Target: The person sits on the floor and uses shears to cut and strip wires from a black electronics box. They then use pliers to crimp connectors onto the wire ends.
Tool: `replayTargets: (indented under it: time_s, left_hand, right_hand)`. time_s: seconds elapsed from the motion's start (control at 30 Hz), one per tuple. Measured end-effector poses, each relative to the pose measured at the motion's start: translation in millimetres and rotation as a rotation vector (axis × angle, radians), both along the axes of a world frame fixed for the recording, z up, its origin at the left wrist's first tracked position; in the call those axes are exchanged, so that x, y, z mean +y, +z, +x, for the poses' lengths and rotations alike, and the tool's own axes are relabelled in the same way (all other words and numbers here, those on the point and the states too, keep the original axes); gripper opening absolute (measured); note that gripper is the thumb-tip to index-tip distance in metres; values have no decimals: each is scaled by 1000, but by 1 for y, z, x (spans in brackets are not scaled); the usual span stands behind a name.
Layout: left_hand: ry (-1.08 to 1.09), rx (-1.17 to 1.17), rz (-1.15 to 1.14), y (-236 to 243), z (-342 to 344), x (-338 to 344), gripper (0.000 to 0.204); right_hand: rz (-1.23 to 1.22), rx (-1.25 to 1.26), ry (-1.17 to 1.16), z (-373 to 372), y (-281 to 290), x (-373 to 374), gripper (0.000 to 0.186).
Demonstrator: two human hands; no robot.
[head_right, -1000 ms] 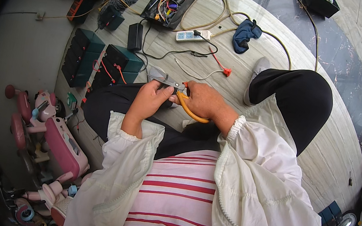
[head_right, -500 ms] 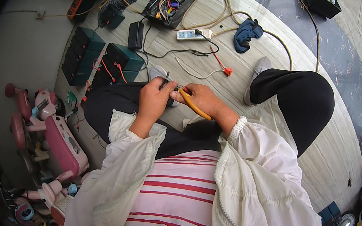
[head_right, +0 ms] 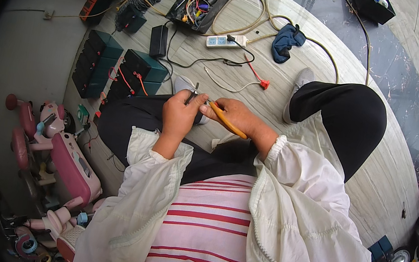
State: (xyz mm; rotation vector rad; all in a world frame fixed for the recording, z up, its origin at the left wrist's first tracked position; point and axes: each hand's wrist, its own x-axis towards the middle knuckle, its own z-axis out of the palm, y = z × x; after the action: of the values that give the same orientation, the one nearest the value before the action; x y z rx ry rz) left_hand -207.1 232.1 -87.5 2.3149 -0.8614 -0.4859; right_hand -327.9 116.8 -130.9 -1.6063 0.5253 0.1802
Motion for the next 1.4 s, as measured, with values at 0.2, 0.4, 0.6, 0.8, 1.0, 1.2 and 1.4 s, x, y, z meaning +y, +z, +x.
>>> replayTargets:
  time_s: [0.2, 0.4, 0.6, 0.8, 1.0, 1.2, 1.4]
  left_hand:
    - [-18, 22, -13, -2, 0, -1, 46]
    - [-100, 27, 134, 5, 2, -2, 38]
    - [-79, 434, -51, -24, 6, 8, 34]
    - [-137, 100, -49, -23, 3, 3, 36]
    - [-160, 75, -39, -12, 4, 1, 37]
    - [-171, 50, -42, -6, 2, 0, 35]
    - [-186, 27, -31, -7, 3, 1, 36]
  right_hand:
    - [-14, -29, 24, 0, 1, 0, 85]
    - [-87, 76, 12, -2, 7, -3, 89]
    - [-456, 64, -27, -4, 3, 4, 86]
    - [-323, 130, -18, -2, 12, 2, 84]
    - [-319, 42, -50, -3, 1, 5, 82]
    - [-326, 19, -57, -4, 4, 5, 80]
    - [-326, 8, -58, -5, 5, 4, 81]
